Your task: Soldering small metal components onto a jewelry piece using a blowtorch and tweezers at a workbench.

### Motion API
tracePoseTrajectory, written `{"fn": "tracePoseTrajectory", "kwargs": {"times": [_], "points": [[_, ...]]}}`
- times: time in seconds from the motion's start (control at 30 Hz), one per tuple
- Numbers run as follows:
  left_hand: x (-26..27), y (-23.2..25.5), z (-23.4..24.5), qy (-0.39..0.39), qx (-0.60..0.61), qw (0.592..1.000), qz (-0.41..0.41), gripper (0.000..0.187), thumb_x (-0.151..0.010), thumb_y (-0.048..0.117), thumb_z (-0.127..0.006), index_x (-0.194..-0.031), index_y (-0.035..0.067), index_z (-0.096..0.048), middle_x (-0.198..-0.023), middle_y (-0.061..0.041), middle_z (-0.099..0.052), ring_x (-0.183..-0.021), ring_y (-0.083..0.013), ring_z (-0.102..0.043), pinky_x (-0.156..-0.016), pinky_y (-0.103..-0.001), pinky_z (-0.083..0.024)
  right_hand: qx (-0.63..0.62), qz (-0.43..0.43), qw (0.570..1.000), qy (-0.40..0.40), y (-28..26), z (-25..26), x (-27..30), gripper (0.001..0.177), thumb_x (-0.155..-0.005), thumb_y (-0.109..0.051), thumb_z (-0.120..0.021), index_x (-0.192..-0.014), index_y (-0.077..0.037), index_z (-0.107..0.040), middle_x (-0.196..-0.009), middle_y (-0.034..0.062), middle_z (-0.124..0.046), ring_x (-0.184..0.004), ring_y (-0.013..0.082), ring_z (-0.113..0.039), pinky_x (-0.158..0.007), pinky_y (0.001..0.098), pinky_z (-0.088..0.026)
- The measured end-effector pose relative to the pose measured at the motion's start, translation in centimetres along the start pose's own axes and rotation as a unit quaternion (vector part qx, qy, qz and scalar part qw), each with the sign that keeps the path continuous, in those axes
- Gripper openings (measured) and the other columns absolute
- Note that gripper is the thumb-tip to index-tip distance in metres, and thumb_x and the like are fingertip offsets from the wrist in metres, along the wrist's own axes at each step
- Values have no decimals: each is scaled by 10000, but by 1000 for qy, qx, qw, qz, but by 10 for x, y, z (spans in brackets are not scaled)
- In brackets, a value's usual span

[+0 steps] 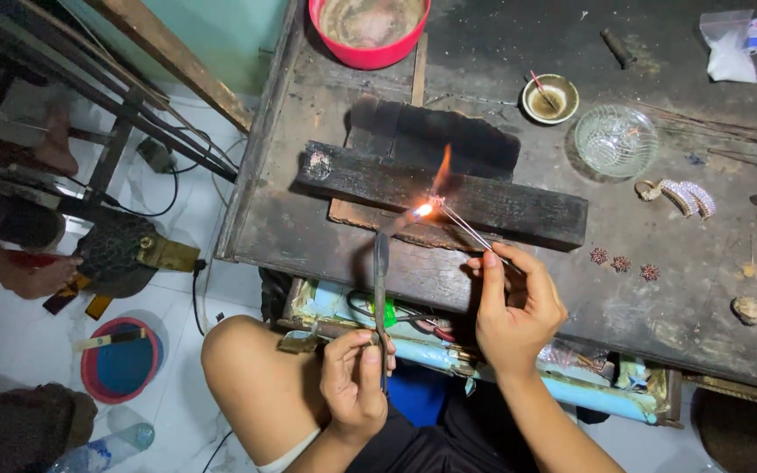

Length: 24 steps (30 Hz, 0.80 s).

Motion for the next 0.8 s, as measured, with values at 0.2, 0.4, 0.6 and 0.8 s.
{"fn": "tracePoseTrajectory", "kwargs": {"times": [0.2, 0.4, 0.6, 0.8], "points": [[1, -1, 1, 0, -5, 1000, 3, 151, -1022, 46, -509, -1164, 7, -542, -877, -202, -690, -642, -198, -657, -582, -260, -583, 5, 9, 1000, -1, -3, 0, -1, 60, -1039, -14, -665, -1082, 24, -683, -920, 139, -742, -832, 212, -784, -731, 260, -612], [1, 0, 1, -1, 0, 1000, 2, 135, -1019, 57, -520, -1145, 9, -528, -872, -202, -678, -638, -204, -655, -594, -270, -583, 4, 9, 1000, 0, 0, 0, 0, 71, -1032, -13, -669, -1085, 33, -679, -924, 145, -745, -832, 210, -781, -744, 263, -619], [2, -1, 2, 12, 28, 1000, 1, 135, -1020, 60, -530, -1144, 6, -522, -908, -212, -655, -661, -214, -657, -561, -266, -574, 3, -1, 1000, 2, 0, 0, 0, 59, -1033, -19, -673, -1078, 15, -689, -913, 128, -749, -810, 212, -785, -687, 245, -597], [6, -6, 6, 2, 15, 1000, -6, 150, -1024, 63, -518, -1161, 3, -527, -908, -223, -674, -648, -217, -667, -583, -273, -593, -3, 8, 1000, 0, 0, -1, 0, 74, -1034, -15, -663, -1080, 40, -682, -947, 155, -738, -825, 225, -784, -712, 261, -621]]}}
Point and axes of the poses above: each hand's wrist, its own x-axis away from the middle knuckle, its own z-axis out of the back of the hand, y = z × x, the point moved 9 cm from there along -x, towards the middle knuckle
